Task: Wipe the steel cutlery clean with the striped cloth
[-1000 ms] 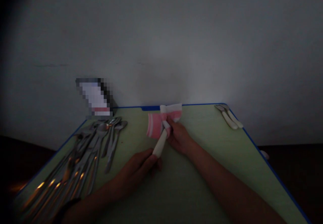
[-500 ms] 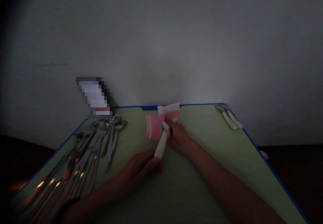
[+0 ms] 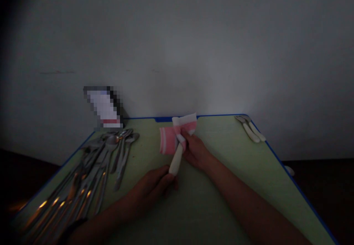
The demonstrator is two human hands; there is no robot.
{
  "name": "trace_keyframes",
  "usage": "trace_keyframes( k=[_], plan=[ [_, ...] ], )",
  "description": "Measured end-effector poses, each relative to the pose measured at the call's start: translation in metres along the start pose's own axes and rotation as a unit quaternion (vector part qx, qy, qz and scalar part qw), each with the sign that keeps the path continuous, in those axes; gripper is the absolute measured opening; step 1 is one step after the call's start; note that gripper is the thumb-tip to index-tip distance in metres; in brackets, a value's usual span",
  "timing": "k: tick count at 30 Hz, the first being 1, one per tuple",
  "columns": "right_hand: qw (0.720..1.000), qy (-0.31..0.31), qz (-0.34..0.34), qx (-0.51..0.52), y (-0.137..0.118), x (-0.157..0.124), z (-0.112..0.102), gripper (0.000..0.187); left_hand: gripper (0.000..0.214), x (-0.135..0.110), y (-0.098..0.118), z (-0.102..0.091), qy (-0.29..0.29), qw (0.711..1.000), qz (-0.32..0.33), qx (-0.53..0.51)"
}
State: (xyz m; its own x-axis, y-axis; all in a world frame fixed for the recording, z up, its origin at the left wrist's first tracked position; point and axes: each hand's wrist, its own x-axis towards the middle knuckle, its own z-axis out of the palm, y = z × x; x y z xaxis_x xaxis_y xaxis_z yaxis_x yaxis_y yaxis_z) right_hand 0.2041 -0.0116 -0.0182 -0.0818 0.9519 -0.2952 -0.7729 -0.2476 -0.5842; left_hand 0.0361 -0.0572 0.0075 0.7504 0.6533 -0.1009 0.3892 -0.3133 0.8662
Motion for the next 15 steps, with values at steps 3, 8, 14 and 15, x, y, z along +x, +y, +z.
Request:
trace_keyframes(
  k=[3,8,14,15],
  plan=[
    [1.000,0.014,0.010,0.000,-0.0006,0.0000,0.0014,0.012,0.035,0.0003,-0.0012,0.0005,0.003,1.000,-0.010,-0.010],
    [1.000,0.017,0.009,0.002,-0.0014,-0.0026,0.0051,0.012,0.034,0.0000,0.0005,0.0006,0.004,1.000,-0.006,-0.012],
    [1.000,-0.005,0.008,-0.019,-0.0007,-0.0013,0.0021,0.012,0.033,-0.0005,0.0030,-0.0003,0.000,1.000,-0.004,0.000],
    [1.000,-0.011,0.007,-0.020,-0.0007,-0.0010,0.0015,0.012,0.033,-0.0003,0.0034,-0.0006,0.000,1.000,-0.001,-0.001]
  ],
)
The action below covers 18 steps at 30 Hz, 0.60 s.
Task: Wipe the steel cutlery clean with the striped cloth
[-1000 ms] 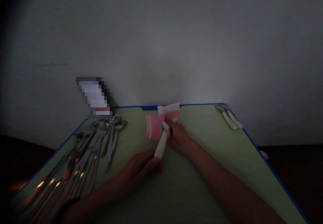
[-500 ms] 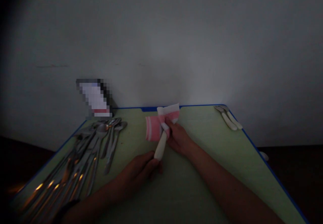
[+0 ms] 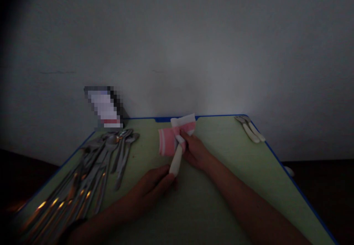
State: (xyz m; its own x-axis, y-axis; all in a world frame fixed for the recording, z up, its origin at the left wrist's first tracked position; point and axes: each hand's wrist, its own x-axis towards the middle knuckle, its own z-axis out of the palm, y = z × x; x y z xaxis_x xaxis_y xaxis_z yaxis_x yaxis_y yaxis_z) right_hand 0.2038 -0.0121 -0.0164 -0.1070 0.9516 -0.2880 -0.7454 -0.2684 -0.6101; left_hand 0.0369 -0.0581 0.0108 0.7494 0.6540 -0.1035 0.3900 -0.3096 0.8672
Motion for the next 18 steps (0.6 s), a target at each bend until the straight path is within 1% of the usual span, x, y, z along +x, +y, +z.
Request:
trace_keyframes(
  k=[4,6,10,12,15,18],
  plan=[
    [1.000,-0.003,0.002,0.003,0.000,0.000,0.000,0.012,0.032,0.000,0.001,0.000,0.005,1.000,-0.004,-0.021],
    [1.000,0.001,0.002,0.004,-0.001,-0.001,0.001,0.011,0.031,0.000,-0.001,0.000,0.018,0.999,-0.015,-0.048],
    [1.000,-0.004,-0.009,0.007,-0.002,-0.003,0.004,0.013,0.033,0.000,-0.008,0.004,0.073,0.985,-0.042,-0.152],
    [1.000,-0.008,-0.013,0.009,-0.002,-0.003,0.005,0.012,0.035,0.000,-0.011,0.005,0.088,0.976,-0.052,-0.194],
    [1.000,-0.006,-0.014,0.004,-0.002,-0.005,0.005,0.012,0.033,0.001,-0.012,0.006,0.083,0.972,-0.052,-0.212],
    [1.000,-0.022,-0.012,-0.015,-0.001,-0.005,0.006,0.014,0.025,0.001,-0.008,0.005,0.070,0.978,-0.040,-0.191]
  ],
)
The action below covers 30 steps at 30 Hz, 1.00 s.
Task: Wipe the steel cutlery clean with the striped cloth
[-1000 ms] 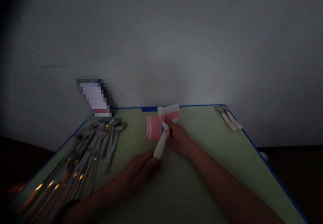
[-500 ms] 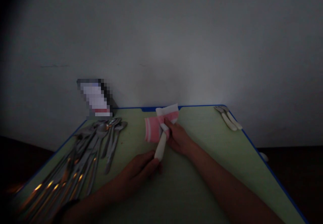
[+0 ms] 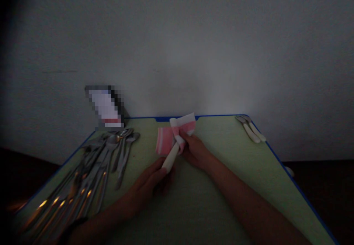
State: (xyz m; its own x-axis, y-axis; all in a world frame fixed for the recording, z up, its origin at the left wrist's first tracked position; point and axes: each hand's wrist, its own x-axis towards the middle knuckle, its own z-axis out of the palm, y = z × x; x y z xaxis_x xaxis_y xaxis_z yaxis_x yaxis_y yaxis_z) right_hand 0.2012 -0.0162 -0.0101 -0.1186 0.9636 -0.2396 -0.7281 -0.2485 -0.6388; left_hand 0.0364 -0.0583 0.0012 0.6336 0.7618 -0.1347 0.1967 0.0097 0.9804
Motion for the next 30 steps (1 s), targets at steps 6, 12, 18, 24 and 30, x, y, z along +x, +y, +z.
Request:
trace_keyframes(
  k=[6,12,18,24,30],
  plan=[
    [0.999,-0.030,-0.012,-0.020,0.0021,-0.0009,-0.0005,0.016,0.019,0.0004,0.0088,-0.0017,-0.030,0.998,0.017,0.051],
    [0.999,-0.023,-0.002,-0.025,0.0013,-0.0006,0.0002,0.016,0.020,0.0000,0.0086,-0.0023,-0.041,0.995,0.010,0.085],
    [1.000,-0.018,0.006,-0.025,0.0006,-0.0013,0.0016,0.013,0.027,0.0004,0.0067,-0.0025,-0.040,0.995,0.015,0.093],
    [0.999,-0.014,0.005,-0.029,0.0003,-0.0024,0.0024,0.015,0.025,0.0014,0.0110,-0.0033,-0.041,0.994,0.012,0.100],
    [1.000,-0.007,0.011,-0.028,-0.0004,-0.0029,0.0036,0.016,0.025,0.0013,0.0071,-0.0025,-0.040,0.994,0.020,0.096]
  ],
)
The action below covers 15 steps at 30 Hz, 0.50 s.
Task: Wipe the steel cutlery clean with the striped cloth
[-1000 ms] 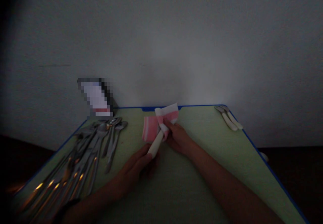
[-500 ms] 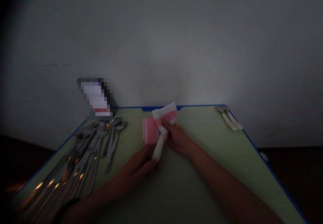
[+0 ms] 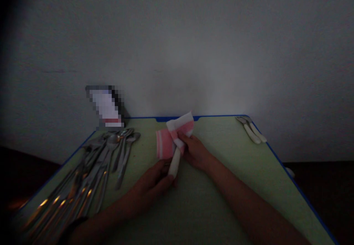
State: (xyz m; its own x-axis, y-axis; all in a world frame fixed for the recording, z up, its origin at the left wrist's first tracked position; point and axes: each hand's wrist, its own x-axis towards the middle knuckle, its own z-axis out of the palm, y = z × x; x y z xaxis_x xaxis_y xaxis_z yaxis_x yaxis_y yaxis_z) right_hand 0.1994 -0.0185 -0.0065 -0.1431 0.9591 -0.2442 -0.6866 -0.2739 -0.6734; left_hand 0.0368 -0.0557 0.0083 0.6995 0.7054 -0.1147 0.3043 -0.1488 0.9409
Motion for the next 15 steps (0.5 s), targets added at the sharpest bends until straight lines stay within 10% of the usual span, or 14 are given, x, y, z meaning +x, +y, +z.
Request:
trace_keyframes(
  k=[15],
  plan=[
    [0.997,-0.009,-0.034,0.071,-0.0043,0.0027,0.0004,0.022,0.035,-0.0003,-0.0027,0.0019,-0.003,0.998,0.021,-0.066]
  ],
)
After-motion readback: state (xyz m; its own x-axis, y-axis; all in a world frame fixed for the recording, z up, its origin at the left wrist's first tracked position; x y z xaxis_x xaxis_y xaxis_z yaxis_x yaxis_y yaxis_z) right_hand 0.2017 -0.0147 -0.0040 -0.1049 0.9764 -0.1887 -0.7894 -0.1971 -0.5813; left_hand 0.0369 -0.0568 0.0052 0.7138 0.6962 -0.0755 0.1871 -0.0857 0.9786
